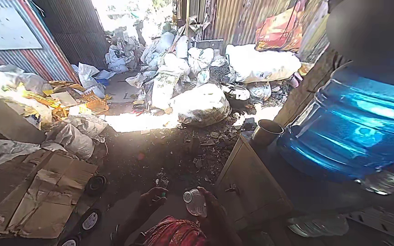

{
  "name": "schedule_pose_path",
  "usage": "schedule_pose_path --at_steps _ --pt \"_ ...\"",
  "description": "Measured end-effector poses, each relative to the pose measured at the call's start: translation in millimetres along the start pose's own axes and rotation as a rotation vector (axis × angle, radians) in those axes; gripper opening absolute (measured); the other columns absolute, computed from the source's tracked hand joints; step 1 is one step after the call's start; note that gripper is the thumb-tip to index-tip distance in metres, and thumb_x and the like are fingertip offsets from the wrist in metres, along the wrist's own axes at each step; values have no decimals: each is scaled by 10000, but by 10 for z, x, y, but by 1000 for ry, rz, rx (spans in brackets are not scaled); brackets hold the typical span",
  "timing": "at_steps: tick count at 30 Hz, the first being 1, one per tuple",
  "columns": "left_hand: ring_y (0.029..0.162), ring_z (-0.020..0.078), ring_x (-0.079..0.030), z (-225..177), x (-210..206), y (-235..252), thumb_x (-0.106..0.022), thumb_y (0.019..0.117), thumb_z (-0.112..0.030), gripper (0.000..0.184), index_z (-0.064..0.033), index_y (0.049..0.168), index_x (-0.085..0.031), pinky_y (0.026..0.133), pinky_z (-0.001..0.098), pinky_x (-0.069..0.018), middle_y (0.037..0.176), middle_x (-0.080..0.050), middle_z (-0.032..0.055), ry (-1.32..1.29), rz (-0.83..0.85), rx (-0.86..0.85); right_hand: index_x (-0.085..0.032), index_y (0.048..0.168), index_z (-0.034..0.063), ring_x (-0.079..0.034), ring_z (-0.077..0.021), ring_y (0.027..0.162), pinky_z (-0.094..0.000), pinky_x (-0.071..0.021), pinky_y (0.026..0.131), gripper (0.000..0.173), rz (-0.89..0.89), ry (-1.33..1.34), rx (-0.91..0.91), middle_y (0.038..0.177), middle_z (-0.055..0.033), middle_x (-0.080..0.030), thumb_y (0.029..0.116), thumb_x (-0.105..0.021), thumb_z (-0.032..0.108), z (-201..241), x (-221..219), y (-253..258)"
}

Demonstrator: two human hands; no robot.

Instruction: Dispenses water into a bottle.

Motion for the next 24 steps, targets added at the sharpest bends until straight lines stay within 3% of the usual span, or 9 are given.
schedule_pose_path --at_steps 4,6,9,15,18,20,21,24 --pt "967 135 -722 207 -158 303 -639 1008 -301 381 -55 1299 -633 894 318 -602 1130 -716 72 -6 125 72 -426 1552 122 -645 -316 1192 -505 -500 1044 929 -47 -50 -5 1305 -160 -660 802 -820 503 -185 42 111" --pt "956 137 -727 240 -245 489 -636 1008 -315 373 -70 1289 -643 889 321 -609 1099 -726 56 -30 178 62 -443 1546 156 -648 -297 1184 -500 -511 1033 892 -56 -67 -60 1299 -141 -664 818 -798 529 -282 78 74" --pt "941 127 -730 148 -352 859 -643 1005 -315 356 -80 1273 -653 881 317 -612 1081 -733 43 -11 292 26 -453 1535 170 -630 -301 1225 -513 -500 1053 852 -98 -68 -193 1349 -132 -642 827 -798 494 -450 162 -43" --pt "932 141 -727 95 -580 1739 -636 1008 -269 354 -37 1275 -604 872 325 -614 1081 -717 61 -28 523 9 -478 1494 58 -572 -367 1302 -541 -475 1075 852 -264 -78 -498 1423 -205 -576 776 -849 327 -995 49 -316" --pt "976 205 -726 124 -668 2091 -631 1009 -210 342 -10 1278 -567 896 363 -613 1136 -702 106 -141 635 41 -491 1472 59 -582 -357 1273 -545 -482 1062 842 -382 -79 -679 1403 -190 -582 761 -844 340 -1401 -304 -494" --pt "1017 218 -710 133 -684 2274 -597 1012 -145 328 -1 1301 -539 917 373 -606 1193 -674 116 -190 733 42 -504 1421 4 -621 -365 1197 -525 -522 1011 868 -566 -86 -699 1316 -221 -617 711 -856 361 -1633 -659 -640" --pt "1031 218 -705 139 -679 2360 -563 1010 -125 327 2 1310 -531 922 375 -601 1220 -662 121 -196 784 49 -491 1410 -24 -625 -380 1176 -519 -530 998 897 -634 -72 -706 1297 -249 -611 686 -868 348 -1673 -813 -692" --pt "1022 178 -681 217 -655 2601 -460 980 -120 317 -21 1263 -565 921 355 -575 1189 -663 78 -267 909 169 -394 1485 -61 -560 -406 1284 -497 -464 1099 1000 -623 101 -856 1400 -301 -539 667 -901 210 -1421 -1028 -651"
Point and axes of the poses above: each hand's wrist, its own y-axis towards the middle knuckle, its own x-axis out of the back of the hand, z = x × y, the point moved 4 cm from there along y, towards the middle knuckle
